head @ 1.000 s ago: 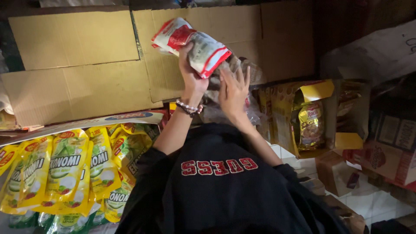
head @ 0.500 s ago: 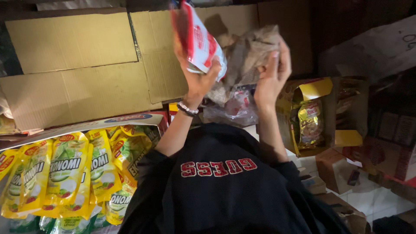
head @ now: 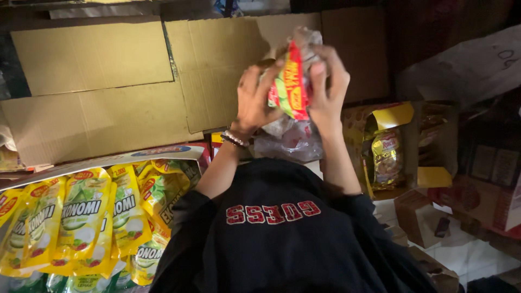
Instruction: The person wipes the front of a red and green sachet with a cloth, then wipes several yellow sachets on a shelf. The person uses a cloth to clean the packaging surfaces and places the items back on the shelf.
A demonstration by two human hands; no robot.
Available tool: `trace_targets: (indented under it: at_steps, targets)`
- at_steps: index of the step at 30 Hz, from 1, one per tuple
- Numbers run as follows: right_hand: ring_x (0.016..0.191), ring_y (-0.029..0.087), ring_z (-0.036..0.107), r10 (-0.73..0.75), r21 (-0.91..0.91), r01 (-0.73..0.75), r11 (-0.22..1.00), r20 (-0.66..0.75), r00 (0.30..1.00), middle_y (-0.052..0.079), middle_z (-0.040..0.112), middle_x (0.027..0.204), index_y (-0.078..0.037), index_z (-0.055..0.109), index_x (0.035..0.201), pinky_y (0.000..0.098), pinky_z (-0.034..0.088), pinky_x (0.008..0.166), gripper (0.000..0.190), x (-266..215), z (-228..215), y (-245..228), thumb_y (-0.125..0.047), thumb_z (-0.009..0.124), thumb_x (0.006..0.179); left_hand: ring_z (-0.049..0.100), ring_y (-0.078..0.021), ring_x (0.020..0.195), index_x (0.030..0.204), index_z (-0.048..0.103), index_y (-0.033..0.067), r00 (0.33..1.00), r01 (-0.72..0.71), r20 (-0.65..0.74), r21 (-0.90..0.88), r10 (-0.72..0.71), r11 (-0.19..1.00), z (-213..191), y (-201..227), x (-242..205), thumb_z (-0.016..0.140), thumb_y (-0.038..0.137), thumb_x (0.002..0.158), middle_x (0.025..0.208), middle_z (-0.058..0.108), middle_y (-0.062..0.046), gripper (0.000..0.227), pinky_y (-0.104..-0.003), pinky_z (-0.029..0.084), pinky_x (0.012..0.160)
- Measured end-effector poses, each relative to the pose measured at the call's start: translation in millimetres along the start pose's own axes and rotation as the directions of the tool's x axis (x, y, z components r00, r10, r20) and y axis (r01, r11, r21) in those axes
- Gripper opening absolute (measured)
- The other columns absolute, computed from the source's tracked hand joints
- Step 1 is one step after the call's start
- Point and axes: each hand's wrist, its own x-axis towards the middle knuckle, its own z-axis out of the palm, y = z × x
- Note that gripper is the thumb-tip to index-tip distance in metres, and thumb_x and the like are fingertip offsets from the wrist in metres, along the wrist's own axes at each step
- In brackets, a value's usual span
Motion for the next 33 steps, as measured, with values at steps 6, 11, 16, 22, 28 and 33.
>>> trace_targets:
  at_steps: [6, 11, 16, 22, 28, 33]
  targets:
    - [0.139, 0.031, 0.053, 0.16, 0.089, -0.151, 0.984, -0.096, 0.982, 0.027, 0.049, 0.148, 0.003, 0.049, 0.151, 0.0414, 0.044, 0.118, 0.049, 1.1, 6.2, 39.6, -0.034, 0.041, 0.121, 0.063, -0.0385, 0.117, 0.157, 0.04, 0.018, 0.996, 0.066, 0.045, 0.14, -0.073, 0.988, 8.2, 3.2, -2.0, 0.088, 0.029, 0.073, 0.132, 0.058, -0.016, 0.097, -0.048, 0.054, 0.103]
    - [0.157, 0.031, 0.011, 0.453, -0.058, -0.45, 0.891, 0.158, 0.877, 0.019, 0.025, 0.172, -0.005, 0.026, 0.166, 0.0392, 0.024, 0.126, 0.064, -13.0, 8.5, 50.7, -0.042, 0.034, 0.114, 0.061, -0.0394, 0.11, 0.161, 0.028, 0.0167, 0.971, 0.24, -0.045, 0.126, -0.236, 0.963, 18.4, -4.2, -1.0, 0.085, 0.043, 0.082, 0.128, 0.058, -0.02, 0.101, -0.05, 0.053, 0.096]
    - [0.151, 0.023, 0.032, 0.162, 0.365, -0.259, 0.894, 0.275, 0.948, 0.014, 0.03, 0.166, -0.003, 0.022, 0.166, 0.0369, 0.031, 0.127, 0.077, -43.8, 30.3, 56.8, -0.05, 0.045, 0.109, 0.06, -0.0408, 0.115, 0.164, 0.023, 0.0203, 0.924, 0.381, -0.086, 0.084, -0.374, 0.921, 23.2, 3.4, -0.2, 0.084, 0.045, 0.086, 0.13, 0.058, -0.018, 0.103, -0.051, 0.05, 0.098]
    - [0.137, 0.021, 0.051, 0.462, 0.49, -0.6, 0.632, 0.383, 0.8, 0.013, 0.056, 0.147, 0.002, 0.04, 0.154, 0.0368, 0.042, 0.116, 0.068, -47.4, 55.1, 81.9, -0.041, 0.061, 0.106, 0.054, -0.0504, 0.117, 0.163, 0.018, 0.0174, 0.869, 0.483, 0.124, -0.003, -0.479, 0.876, 26.1, 4.3, 2.9, 0.084, 0.023, 0.072, 0.131, 0.052, -0.025, 0.113, -0.06, 0.042, 0.101]
    - [0.13, 0.021, 0.058, 0.689, 0.502, -0.701, 0.506, 0.254, 0.679, 0.01, 0.062, 0.139, -0.003, 0.049, 0.146, 0.0366, 0.044, 0.111, 0.063, -38.4, 28.0, 90.1, -0.049, 0.053, 0.104, 0.06, -0.0395, 0.124, 0.16, 0.035, 0.013, 0.807, 0.588, 0.327, -0.518, -0.492, 0.621, 33.3, -21.9, -0.1, 0.082, 0.032, 0.092, 0.15, 0.047, -0.029, 0.085, -0.05, 0.055, 0.105]
    - [0.121, 0.024, 0.065, 0.674, 0.799, -0.545, 0.252, 0.259, 0.691, 0.011, 0.067, 0.131, -0.005, 0.055, 0.138, 0.0427, 0.053, 0.107, 0.057, -29.1, 15.5, 97.2, -0.049, 0.057, 0.101, 0.064, -0.0257, 0.132, 0.15, 0.054, 0.0076, 0.662, 0.744, 0.34, -0.41, -0.668, 0.528, 36.0, -27.0, 2.1, 0.068, 0.056, 0.099, 0.142, 0.065, -0.02, 0.071, -0.036, 0.054, 0.105]
